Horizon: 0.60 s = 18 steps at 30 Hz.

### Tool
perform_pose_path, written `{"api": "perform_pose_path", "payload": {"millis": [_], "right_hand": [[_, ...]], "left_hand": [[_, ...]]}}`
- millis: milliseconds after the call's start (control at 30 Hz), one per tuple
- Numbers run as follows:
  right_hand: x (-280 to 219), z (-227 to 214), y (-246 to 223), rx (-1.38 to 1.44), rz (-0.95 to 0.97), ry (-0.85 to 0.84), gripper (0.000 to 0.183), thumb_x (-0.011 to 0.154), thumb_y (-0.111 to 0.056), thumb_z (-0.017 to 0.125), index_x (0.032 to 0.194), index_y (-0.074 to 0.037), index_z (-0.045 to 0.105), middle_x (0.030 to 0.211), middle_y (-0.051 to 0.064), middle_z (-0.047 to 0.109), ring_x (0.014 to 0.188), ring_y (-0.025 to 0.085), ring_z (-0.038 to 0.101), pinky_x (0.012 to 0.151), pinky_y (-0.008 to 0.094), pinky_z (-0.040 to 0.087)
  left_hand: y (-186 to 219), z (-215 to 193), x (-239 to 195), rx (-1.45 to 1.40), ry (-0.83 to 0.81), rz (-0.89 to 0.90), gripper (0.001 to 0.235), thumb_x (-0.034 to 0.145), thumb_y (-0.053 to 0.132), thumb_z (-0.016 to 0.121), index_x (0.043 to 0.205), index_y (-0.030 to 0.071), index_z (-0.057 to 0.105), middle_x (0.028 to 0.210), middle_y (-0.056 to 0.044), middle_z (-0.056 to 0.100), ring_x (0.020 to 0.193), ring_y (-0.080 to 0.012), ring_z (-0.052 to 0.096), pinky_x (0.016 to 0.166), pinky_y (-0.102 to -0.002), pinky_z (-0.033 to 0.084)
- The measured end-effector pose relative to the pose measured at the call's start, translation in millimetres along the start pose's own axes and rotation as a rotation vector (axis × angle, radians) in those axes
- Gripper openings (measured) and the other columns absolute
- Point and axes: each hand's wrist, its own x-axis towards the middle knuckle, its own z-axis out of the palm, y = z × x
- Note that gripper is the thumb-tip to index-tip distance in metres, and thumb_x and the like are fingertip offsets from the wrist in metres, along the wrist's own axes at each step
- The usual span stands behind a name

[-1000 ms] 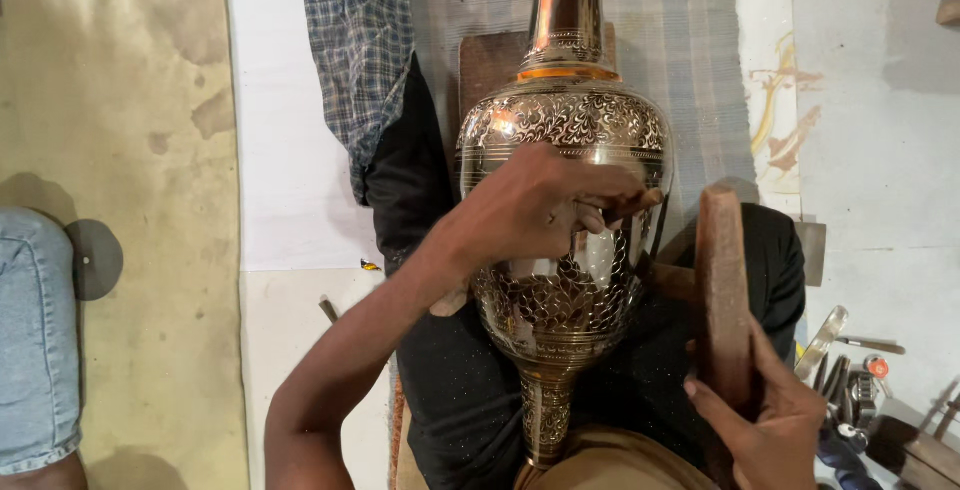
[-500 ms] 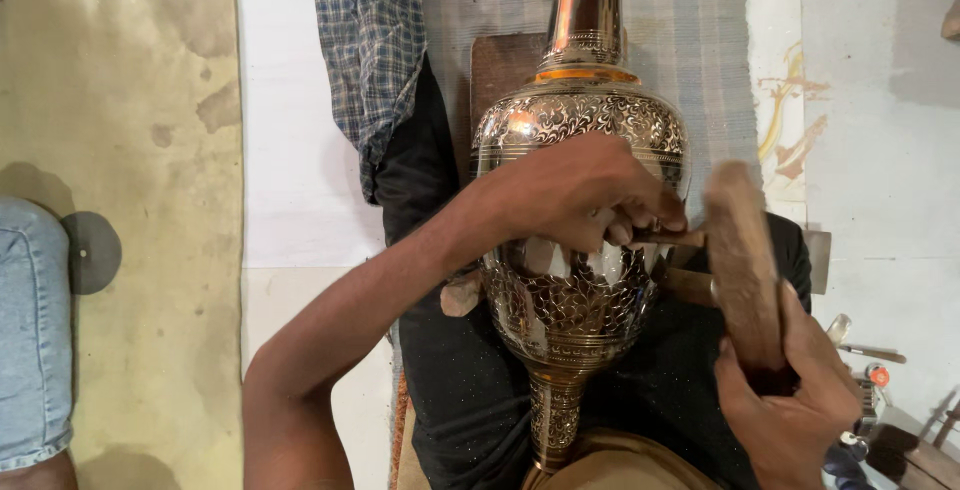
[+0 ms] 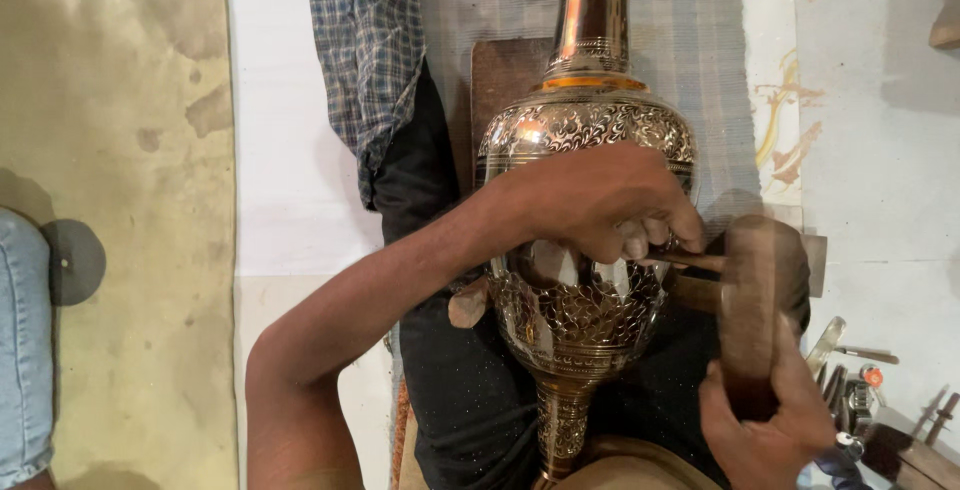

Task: The person uses a chisel and wooden mallet to engrave decorative patterns on a large metal vessel. They repeatedly strike the chisel along the surface to create fine lines and motifs.

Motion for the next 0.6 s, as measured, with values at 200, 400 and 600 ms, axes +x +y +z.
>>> {"api": "perform_pose_path", "payload": {"millis": [200,400,600], "right_hand": [[-12.2,-1.3,22.3,-0.052,-0.095,0.058,0.046,0.087,-0.003,0.072,0.129,0.008,0.056,0.098,0.010,0.067,0.084,0.015,0.068,0.077,0.026,0.057],[-18.4,6.1,24.5,-0.237,-0.190,0.062,0.041,0.086,0.001,0.074,0.124,0.011,0.063,0.094,0.017,0.068,0.077,0.019,0.067,0.067,0.026,0.055],[-7.8,-11.9,29.2,-0.192,0.139,-0.148,0.050,0.080,0.003,0.067,0.129,0.007,0.056,0.091,0.014,0.067,0.073,0.018,0.068,0.060,0.028,0.057]], "left_hand": [[-4.6,0.2,-2.1,-0.009,-0.029,0.056,0.041,0.071,-0.006,0.076,0.106,0.017,0.078,0.084,0.000,0.079,0.079,-0.0118,0.077,0.067,-0.029,0.063],[2.3,-5.3,-3.6,0.039,-0.071,0.088,0.036,0.070,-0.001,0.076,0.099,0.021,0.079,0.073,0.005,0.075,0.068,-0.0097,0.072,0.058,-0.030,0.053],[4.4,-4.7,-8.4,0.139,-0.047,0.054,0.042,0.070,-0.002,0.077,0.105,0.020,0.079,0.066,0.001,0.070,0.062,-0.0131,0.068,0.056,-0.031,0.051]]}}
